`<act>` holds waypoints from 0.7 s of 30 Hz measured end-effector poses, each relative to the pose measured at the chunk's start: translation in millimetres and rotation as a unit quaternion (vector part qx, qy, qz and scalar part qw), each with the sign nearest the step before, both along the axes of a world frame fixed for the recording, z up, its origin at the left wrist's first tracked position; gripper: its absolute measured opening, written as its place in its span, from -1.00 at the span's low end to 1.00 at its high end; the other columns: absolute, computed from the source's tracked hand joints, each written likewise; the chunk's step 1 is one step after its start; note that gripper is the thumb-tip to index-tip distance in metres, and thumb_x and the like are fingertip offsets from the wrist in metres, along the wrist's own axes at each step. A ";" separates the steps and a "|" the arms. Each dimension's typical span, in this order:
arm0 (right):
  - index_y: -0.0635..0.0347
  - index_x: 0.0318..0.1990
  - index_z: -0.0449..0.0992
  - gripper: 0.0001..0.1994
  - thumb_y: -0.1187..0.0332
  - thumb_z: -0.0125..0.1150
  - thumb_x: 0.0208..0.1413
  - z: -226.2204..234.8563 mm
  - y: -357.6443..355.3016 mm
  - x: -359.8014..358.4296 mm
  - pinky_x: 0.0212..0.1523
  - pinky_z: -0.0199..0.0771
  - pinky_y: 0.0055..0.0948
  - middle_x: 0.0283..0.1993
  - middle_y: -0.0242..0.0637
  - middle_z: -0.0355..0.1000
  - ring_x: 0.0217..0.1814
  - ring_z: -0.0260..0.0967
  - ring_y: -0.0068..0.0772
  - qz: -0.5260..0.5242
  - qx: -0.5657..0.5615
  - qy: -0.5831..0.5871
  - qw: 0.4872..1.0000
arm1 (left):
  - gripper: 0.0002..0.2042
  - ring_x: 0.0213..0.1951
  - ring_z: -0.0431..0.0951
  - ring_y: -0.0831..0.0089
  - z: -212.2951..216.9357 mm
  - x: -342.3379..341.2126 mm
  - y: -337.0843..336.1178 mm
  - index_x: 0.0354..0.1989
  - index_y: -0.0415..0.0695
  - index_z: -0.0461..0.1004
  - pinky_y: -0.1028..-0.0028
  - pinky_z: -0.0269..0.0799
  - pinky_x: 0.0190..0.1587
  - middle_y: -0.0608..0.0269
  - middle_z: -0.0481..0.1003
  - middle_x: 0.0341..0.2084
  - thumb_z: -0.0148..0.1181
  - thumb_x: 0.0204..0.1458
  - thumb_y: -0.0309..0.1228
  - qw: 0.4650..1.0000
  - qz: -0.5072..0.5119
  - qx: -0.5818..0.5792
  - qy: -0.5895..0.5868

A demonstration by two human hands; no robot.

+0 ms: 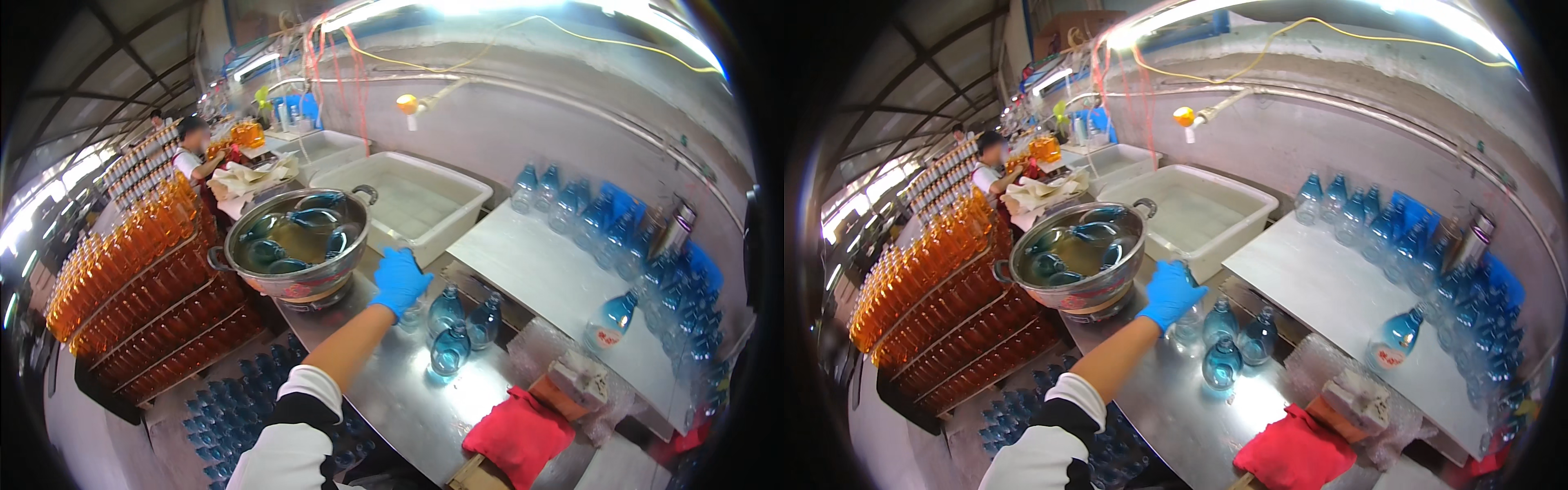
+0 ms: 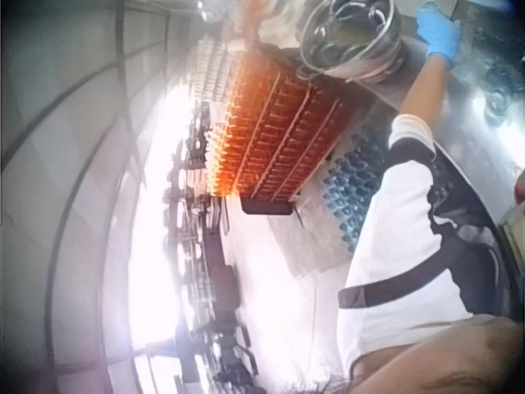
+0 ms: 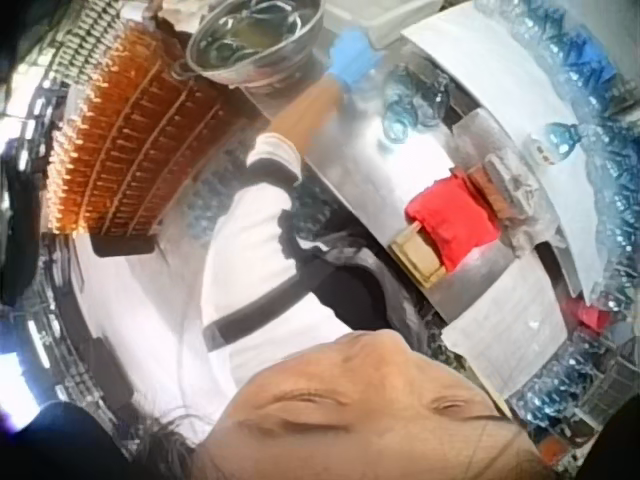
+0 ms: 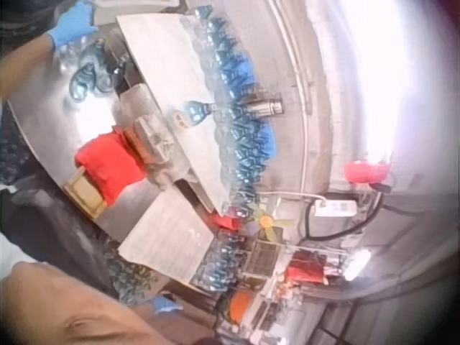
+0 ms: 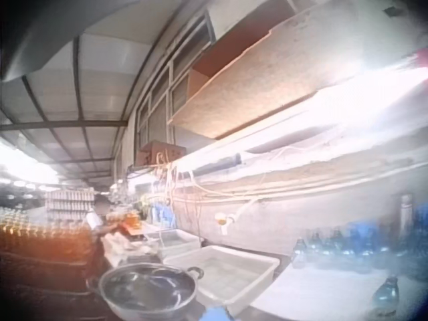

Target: The person applies circular paper labels to the bodies of blue glass bottles. They pick up a bottle, place a label on it, and smooth it down with a green tool. The process is repeated for multiple bottles in a production setting.

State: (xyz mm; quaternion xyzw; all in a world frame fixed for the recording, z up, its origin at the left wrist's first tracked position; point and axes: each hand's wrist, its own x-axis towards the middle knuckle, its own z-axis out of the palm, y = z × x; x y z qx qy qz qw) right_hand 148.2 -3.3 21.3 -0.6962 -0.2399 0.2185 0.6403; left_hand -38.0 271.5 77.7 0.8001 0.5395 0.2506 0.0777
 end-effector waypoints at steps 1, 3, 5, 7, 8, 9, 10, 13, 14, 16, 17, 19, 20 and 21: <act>0.02 -0.55 0.33 -0.83 0.25 0.08 0.02 1.9 10.4 1.2 -0.58 0.24 -0.51 -0.62 -0.45 0.29 -0.62 0.20 -0.55 0.008 0.002 0.005 1.000 | -0.35 -0.22 0.43 -0.01 -17.5 3.3 7.4 -0.05 -0.22 0.27 0.21 0.41 -0.19 -0.19 0.32 -0.21 0.29 -0.34 -0.12 0.999 -0.003 0.008 -0.036; 0.01 -0.56 0.32 -0.82 0.25 0.08 0.03 2.0 34.1 4.1 -0.58 0.23 -0.52 -0.63 -0.46 0.28 -0.63 0.20 -0.56 0.029 0.004 0.021 0.999 | -0.41 -0.29 0.45 0.00 -44.0 9.1 20.9 -0.06 -0.24 0.27 0.22 0.43 -0.24 -0.15 0.38 -0.34 0.22 -0.32 -0.21 0.992 0.028 0.007 -0.120; 0.01 -0.57 0.32 -0.81 0.25 0.07 0.03 -1.1 52.3 5.5 -0.58 0.23 -0.52 -0.63 -0.46 0.28 -0.63 0.19 -0.56 0.045 0.002 0.039 0.998 | -0.50 -0.37 0.47 -0.01 -56.7 10.1 27.2 -0.13 -0.26 0.31 0.22 0.42 -0.33 -0.11 0.42 -0.47 0.16 -0.32 -0.27 0.978 0.040 0.012 -0.204; 0.00 -0.58 0.31 -0.80 0.25 0.07 0.03 -2.2 64.5 7.5 -0.58 0.22 -0.52 -0.64 -0.47 0.27 -0.63 0.19 -0.57 0.053 -0.007 0.049 0.997 | -0.59 -0.41 0.46 -0.01 -64.3 9.5 19.6 -0.23 -0.27 0.35 0.20 0.38 -0.38 -0.10 0.42 -0.52 0.15 -0.29 -0.31 0.958 0.011 0.030 -0.285; 0.00 -0.58 0.31 -0.80 0.25 0.07 0.03 -2.2 67.8 9.5 -0.58 0.22 -0.52 -0.64 -0.47 0.27 -0.63 0.19 -0.57 0.053 -0.008 0.057 0.997 | -0.64 -0.41 0.46 -0.01 -65.7 11.1 12.6 -0.28 -0.27 0.35 0.19 0.36 -0.39 -0.10 0.42 -0.50 0.16 -0.28 -0.32 0.944 -0.002 0.034 -0.327; 0.00 -0.59 0.30 -0.80 0.25 0.06 0.03 0.1 72.3 9.2 -0.58 0.22 -0.53 -0.64 -0.47 0.27 -0.63 0.19 -0.57 0.052 -0.008 0.062 0.997 | -0.67 -0.42 0.45 0.00 -72.6 9.2 7.1 -0.31 -0.25 0.34 0.21 0.36 -0.38 -0.09 0.41 -0.50 0.18 -0.24 -0.32 0.930 -0.051 0.128 -0.340; -0.01 -0.60 0.30 -0.79 0.25 0.06 0.03 1.5 75.1 9.5 -0.58 0.22 -0.53 -0.64 -0.48 0.27 -0.63 0.18 -0.57 0.053 -0.009 0.067 0.996 | -0.64 -0.38 0.43 0.00 -76.0 8.3 2.9 -0.31 -0.25 0.35 0.22 0.35 -0.34 -0.10 0.40 -0.45 0.22 -0.22 -0.27 0.937 -0.076 0.074 -0.332; -0.02 -0.61 0.29 -0.78 0.25 0.06 0.04 4.5 80.6 5.3 -0.58 0.21 -0.53 -0.65 -0.48 0.26 -0.64 0.18 -0.58 0.058 -0.009 0.083 0.995 | -0.51 -0.35 0.46 0.05 -83.3 6.8 -4.2 -0.25 -0.24 0.32 0.26 0.37 -0.29 -0.06 0.41 -0.45 0.27 -0.25 -0.12 0.935 -0.047 0.066 -0.345; -0.02 -0.62 0.29 -0.78 0.25 0.06 0.04 7.6 82.5 5.8 -0.58 0.21 -0.53 -0.65 -0.49 0.26 -0.64 0.18 -0.58 0.061 -0.006 0.086 0.994 | -0.48 -0.34 0.46 0.04 -81.7 6.6 -4.8 -0.23 -0.24 0.31 0.25 0.37 -0.28 -0.05 0.41 -0.45 0.27 -0.26 -0.09 0.937 -0.038 0.036 -0.346; -0.02 -0.63 0.28 -0.77 0.25 0.05 0.04 8.9 77.8 1.6 -0.58 0.20 -0.53 -0.66 -0.49 0.25 -0.64 0.17 -0.58 0.057 -0.003 0.092 0.994 | -0.42 -0.33 0.46 0.03 -78.2 4.1 -6.3 -0.19 -0.24 0.30 0.24 0.38 -0.26 -0.04 0.42 -0.44 0.25 -0.28 -0.02 0.938 -0.023 -0.025 -0.345; -0.03 -0.63 0.28 -0.76 0.25 0.05 0.04 11.2 75.8 1.7 -0.58 0.20 -0.54 -0.66 -0.49 0.25 -0.64 0.17 -0.58 0.055 0.000 0.096 0.994 | -0.41 -0.34 0.47 0.05 -74.5 2.4 -9.3 -0.19 -0.23 0.30 0.25 0.38 -0.26 -0.03 0.42 -0.43 0.24 -0.28 -0.01 0.938 -0.021 -0.034 -0.344; -0.03 -0.64 0.27 -0.75 0.25 0.05 0.04 15.5 69.6 -0.3 -0.58 0.20 -0.54 -0.67 -0.50 0.25 -0.64 0.17 -0.59 0.049 0.010 0.105 0.993 | -0.41 -0.34 0.48 0.07 -67.7 -10.6 -16.1 -0.19 -0.20 0.30 0.26 0.39 -0.27 0.00 0.44 -0.42 0.23 -0.29 0.02 0.939 -0.015 -0.051 -0.341; -0.04 -0.65 0.27 -0.75 0.25 0.04 0.04 17.8 62.9 0.9 -0.58 0.20 -0.54 -0.67 -0.50 0.24 -0.64 0.16 -0.59 0.041 0.019 0.109 0.993 | -0.49 -0.37 0.50 0.16 -56.9 -15.8 -26.6 -0.22 -0.16 0.33 0.32 0.40 -0.29 0.05 0.45 -0.42 0.26 -0.27 -0.05 0.930 -0.008 -0.014 -0.368; -0.04 -0.66 0.26 -0.75 0.25 0.04 0.04 18.9 53.4 1.9 -0.58 0.19 -0.54 -0.67 -0.50 0.24 -0.64 0.16 -0.59 0.033 0.025 0.117 0.992 | -0.52 -0.37 0.50 0.26 -50.1 -25.5 -30.0 -0.20 -0.17 0.32 0.37 0.41 -0.29 0.10 0.45 -0.42 0.27 -0.25 -0.15 0.920 -0.058 0.019 -0.388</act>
